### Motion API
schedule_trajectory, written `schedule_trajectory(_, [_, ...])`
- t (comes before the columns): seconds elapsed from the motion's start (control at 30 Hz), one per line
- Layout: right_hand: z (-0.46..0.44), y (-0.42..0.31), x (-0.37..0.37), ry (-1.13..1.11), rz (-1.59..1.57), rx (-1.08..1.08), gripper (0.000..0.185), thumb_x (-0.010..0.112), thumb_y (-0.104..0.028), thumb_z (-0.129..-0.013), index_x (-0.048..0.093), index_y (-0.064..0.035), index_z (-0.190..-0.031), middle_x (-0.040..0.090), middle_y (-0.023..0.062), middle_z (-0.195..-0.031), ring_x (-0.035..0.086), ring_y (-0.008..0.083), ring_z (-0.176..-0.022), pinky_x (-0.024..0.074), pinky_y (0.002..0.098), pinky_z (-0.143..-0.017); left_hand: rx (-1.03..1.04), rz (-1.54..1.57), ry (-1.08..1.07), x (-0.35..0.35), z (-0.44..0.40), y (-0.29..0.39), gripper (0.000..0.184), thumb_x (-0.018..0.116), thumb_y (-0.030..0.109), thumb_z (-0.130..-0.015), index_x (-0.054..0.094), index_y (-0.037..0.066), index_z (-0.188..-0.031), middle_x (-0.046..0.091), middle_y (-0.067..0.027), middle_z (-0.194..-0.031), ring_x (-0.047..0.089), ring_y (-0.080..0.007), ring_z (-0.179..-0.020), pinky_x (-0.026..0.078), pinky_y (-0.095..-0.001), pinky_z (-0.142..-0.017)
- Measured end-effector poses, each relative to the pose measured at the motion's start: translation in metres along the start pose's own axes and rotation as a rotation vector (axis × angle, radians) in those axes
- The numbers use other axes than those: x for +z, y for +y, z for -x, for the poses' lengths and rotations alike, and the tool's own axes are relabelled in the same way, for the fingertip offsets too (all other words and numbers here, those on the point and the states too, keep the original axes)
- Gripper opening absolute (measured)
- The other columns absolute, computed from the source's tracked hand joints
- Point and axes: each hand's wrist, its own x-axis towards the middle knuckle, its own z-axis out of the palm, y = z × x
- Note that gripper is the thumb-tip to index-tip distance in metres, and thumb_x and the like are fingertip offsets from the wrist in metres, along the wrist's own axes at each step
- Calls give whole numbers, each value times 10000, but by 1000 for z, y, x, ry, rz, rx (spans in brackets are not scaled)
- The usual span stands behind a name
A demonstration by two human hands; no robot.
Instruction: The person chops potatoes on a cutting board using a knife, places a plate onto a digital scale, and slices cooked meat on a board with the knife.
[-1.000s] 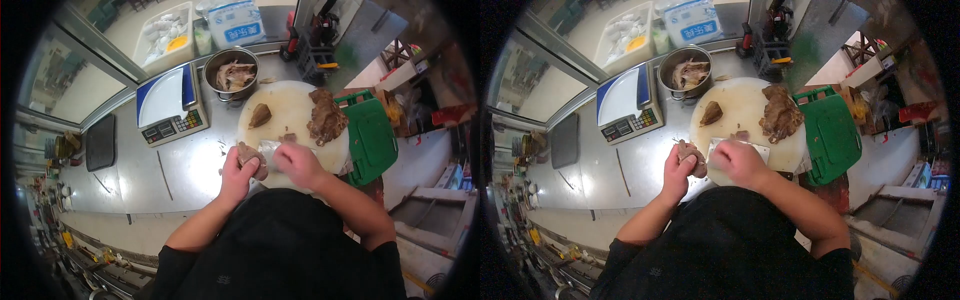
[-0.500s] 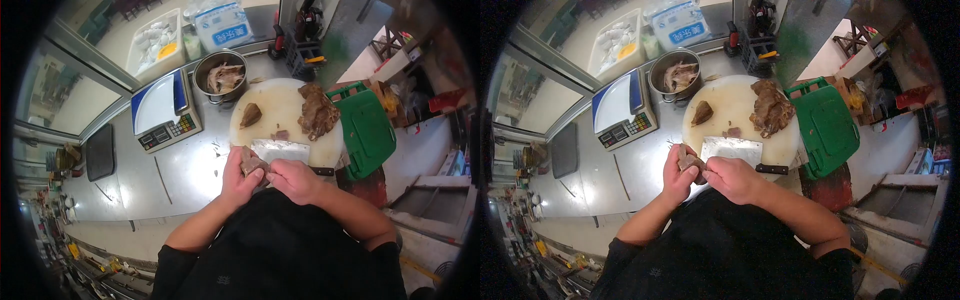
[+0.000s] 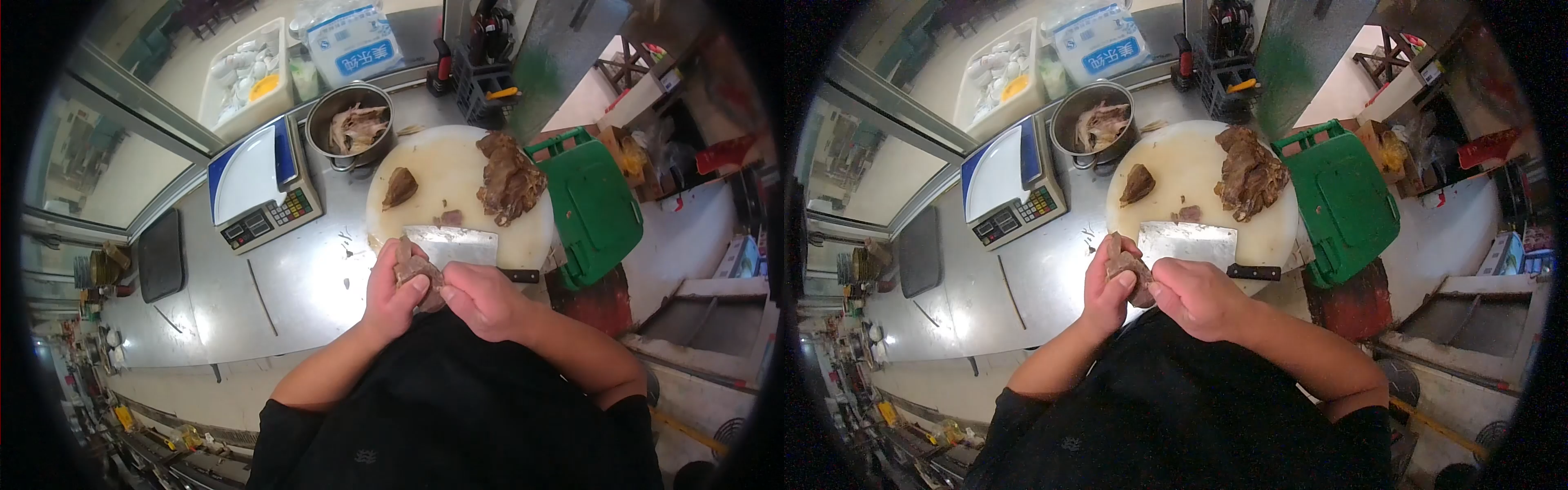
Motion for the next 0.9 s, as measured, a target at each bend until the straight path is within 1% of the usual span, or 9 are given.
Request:
schedule_trajectory(0.2, [4, 0, -3, 6, 4, -4, 128, 537, -120, -946, 485, -10, -906, 556, 212, -806, 569, 445, -761, 458, 466, -665, 69, -47, -12, 0, 0, -3, 479, 623, 389, -805, 499, 23, -1089, 513, -43, -944, 501, -122, -835, 419, -259, -738])
schedule_trajectory(0.27, [6, -1, -2, 129, 56, -98, 93, 589, -84, -911, 527, -17, -929, 579, 178, -819, 606, 375, -721, 486, 424, -645, 102, -43, 56, 0, 1, -2, 356, 642, 265, -808, 543, 9, -1036, 512, -101, -955, 520, -228, -869, 431, -338, -800])
schedule_trajectory(0.3, [6, -3, -1, 129, 57, -98, 93, 589, -84, -911, 527, -17, -929, 579, 178, -819, 606, 375, -721, 486, 424, -645, 102, -43, 55, 1, 0, -2, 356, 642, 265, -808, 543, 9, -1036, 512, -101, -955, 520, -228, -869, 431, -338, -800])
schedule_trajectory(0.37, [8, -8, 3, 292, 33, -65, 126, 652, -41, -858, 561, -26, -944, 597, 136, -814, 635, 280, -672, 509, 371, -610, 179, -139, 116, 1, -1, -2, 383, 664, 272, -797, 542, 7, -1046, 513, -122, -984, 522, -260, -891, 432, -355, -808])
schedule_trajectory(0.4, [7, -7, 2, 293, 33, -65, 126, 652, -41, -858, 561, -26, -944, 597, 136, -814, 635, 280, -672, 509, 371, -610, 179, -139, 116, 1, -1, -1, 383, 664, 272, -797, 542, 7, -1046, 513, -122, -984, 522, -260, -891, 432, -355, -808])
schedule_trajectory(0.47, [5, -5, 1, 309, 92, -123, 175, 698, -14, -808, 570, -28, -926, 601, 111, -785, 641, 223, -640, 513, 338, -577, 222, -257, 115, 0, 0, 2, 406, 684, 266, -786, 537, 5, -1059, 509, -138, -1008, 522, -289, -903, 434, -370, -812])
schedule_trajectory(0.7, [5, -6, -1, 233, 121, -53, 169, 698, -25, -782, 548, -30, -861, 575, 110, -720, 628, 265, -626, 505, 343, -563, 317, -380, 92, 5, 0, 7, 405, 708, 235, -786, 532, 4, -1068, 508, -145, -1014, 521, -300, -903, 440, -380, -802])
schedule_trajectory(0.77, [4, 1, 2, 321, 438, -294, 182, 691, -36, -749, 525, -47, -823, 534, 101, -692, 597, 268, -601, 495, 359, -547, 289, -405, 106, 8, -1, 10, 382, 715, 218, -784, 532, 5, -1044, 510, -157, -1003, 530, -311, -891, 450, -385, -782])
schedule_trajectory(0.9, [2, -1, -3, 314, 547, -327, 181, 678, -60, -732, 511, -61, -801, 497, 89, -674, 574, 259, -592, 491, 370, -542, 240, -501, 65, 8, -5, 18, 365, 720, 216, -781, 538, 8, -1020, 522, -158, -958, 551, -329, -849, 460, -398, -769])
